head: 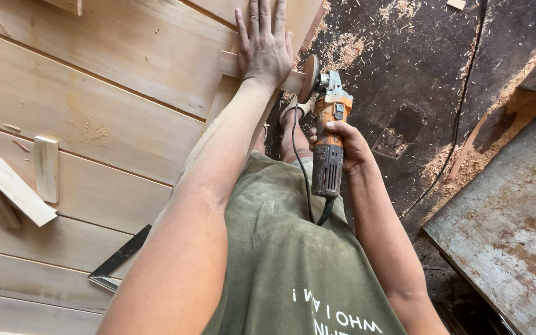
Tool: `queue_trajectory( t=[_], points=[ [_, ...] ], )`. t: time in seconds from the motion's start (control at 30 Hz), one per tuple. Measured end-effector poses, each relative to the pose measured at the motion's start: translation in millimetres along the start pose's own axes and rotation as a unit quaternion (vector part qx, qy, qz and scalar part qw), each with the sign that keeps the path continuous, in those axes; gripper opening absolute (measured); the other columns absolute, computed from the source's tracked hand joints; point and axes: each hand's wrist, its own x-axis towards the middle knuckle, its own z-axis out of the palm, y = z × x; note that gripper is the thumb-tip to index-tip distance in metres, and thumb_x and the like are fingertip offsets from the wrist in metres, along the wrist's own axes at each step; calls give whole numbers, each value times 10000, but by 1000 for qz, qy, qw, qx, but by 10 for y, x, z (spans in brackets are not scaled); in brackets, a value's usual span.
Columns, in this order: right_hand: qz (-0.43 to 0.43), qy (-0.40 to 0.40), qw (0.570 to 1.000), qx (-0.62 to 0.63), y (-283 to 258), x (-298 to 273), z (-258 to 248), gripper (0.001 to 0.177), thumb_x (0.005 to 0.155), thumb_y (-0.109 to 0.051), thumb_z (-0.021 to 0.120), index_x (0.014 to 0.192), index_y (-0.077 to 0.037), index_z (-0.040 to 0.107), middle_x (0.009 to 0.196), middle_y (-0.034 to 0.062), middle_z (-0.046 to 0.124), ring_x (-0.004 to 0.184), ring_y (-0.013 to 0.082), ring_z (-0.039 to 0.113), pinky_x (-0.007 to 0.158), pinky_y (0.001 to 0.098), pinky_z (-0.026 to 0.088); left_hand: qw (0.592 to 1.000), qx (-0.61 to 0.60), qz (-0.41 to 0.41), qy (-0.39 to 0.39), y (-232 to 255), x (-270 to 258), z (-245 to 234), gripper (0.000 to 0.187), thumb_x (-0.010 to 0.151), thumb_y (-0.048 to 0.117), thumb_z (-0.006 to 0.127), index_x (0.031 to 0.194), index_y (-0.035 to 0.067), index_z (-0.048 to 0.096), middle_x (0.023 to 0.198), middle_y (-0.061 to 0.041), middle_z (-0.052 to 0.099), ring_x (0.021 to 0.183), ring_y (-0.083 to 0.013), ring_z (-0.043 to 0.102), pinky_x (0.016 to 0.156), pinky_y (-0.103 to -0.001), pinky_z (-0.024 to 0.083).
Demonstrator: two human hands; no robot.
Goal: The person uses a handheld power sander to smooth the edges and surfaces of small rectangular wood blocks, picking them up one by one and pressing them against the spinning sanding disc before placing them back on the floor.
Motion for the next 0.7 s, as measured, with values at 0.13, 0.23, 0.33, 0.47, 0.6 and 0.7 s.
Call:
queue_trajectory(
  t=[0.13, 0.23, 0.33, 0.47, 0.6, 0.7],
  points=[
    [6, -6, 1000, 2, -4, 39, -29, 565, 828, -138, 723, 1300, 58, 483, 970, 194, 680, 830, 288, 713, 768, 417, 643, 1000, -7, -7, -29, 13, 14, -63, 669, 1082, 364, 434, 1656, 115, 197, 1700, -214, 175, 1584, -369, 171, 1273, -637, 38],
    [5, 4, 1000, 9, 38, 52, -63, 567, 822, -135, 724, 1296, 66, 486, 966, 196, 685, 817, 291, 712, 766, 424, 645, 999, -13, -11, -39, 14, 4, -106, 674, 1084, 369, 432, 1664, 121, 193, 1710, -209, 131, 1599, -361, 125, 1279, -625, 27],
    [-2, -2, 1000, 10, 45, 86, -90, 559, 819, -135, 728, 1283, 68, 491, 959, 194, 683, 809, 296, 721, 754, 428, 652, 1000, -18, -9, -21, 27, 21, -126, 693, 1080, 368, 454, 1673, 120, 193, 1719, -202, 89, 1605, -357, 84, 1282, -617, 26],
    [-16, 41, 999, -21, 82, 90, -129, 545, 805, -124, 728, 1266, 66, 509, 950, 195, 704, 797, 284, 743, 732, 398, 664, 1000, -22, 0, 17, 14, -21, -97, 718, 1059, 368, 500, 1669, 127, 208, 1715, -199, 75, 1599, -355, 69, 1275, -626, 42],
    [11, 64, 997, -37, 42, 99, -84, 495, 786, -145, 740, 1200, 65, 569, 881, 209, 724, 705, 280, 738, 657, 374, 663, 998, -64, -6, -6, 9, 7, -126, 741, 996, 368, 537, 1640, 115, 273, 1701, -205, 113, 1582, -375, 93, 1251, -622, 71],
    [-3, 75, 996, -42, 79, 83, -76, 449, 780, -139, 742, 1171, 31, 602, 883, 191, 732, 719, 267, 748, 658, 373, 667, 999, -29, 11, 34, 15, -15, -109, 726, 989, 358, 534, 1636, 91, 342, 1706, -220, 164, 1587, -379, 127, 1257, -611, 94]
  ],
)
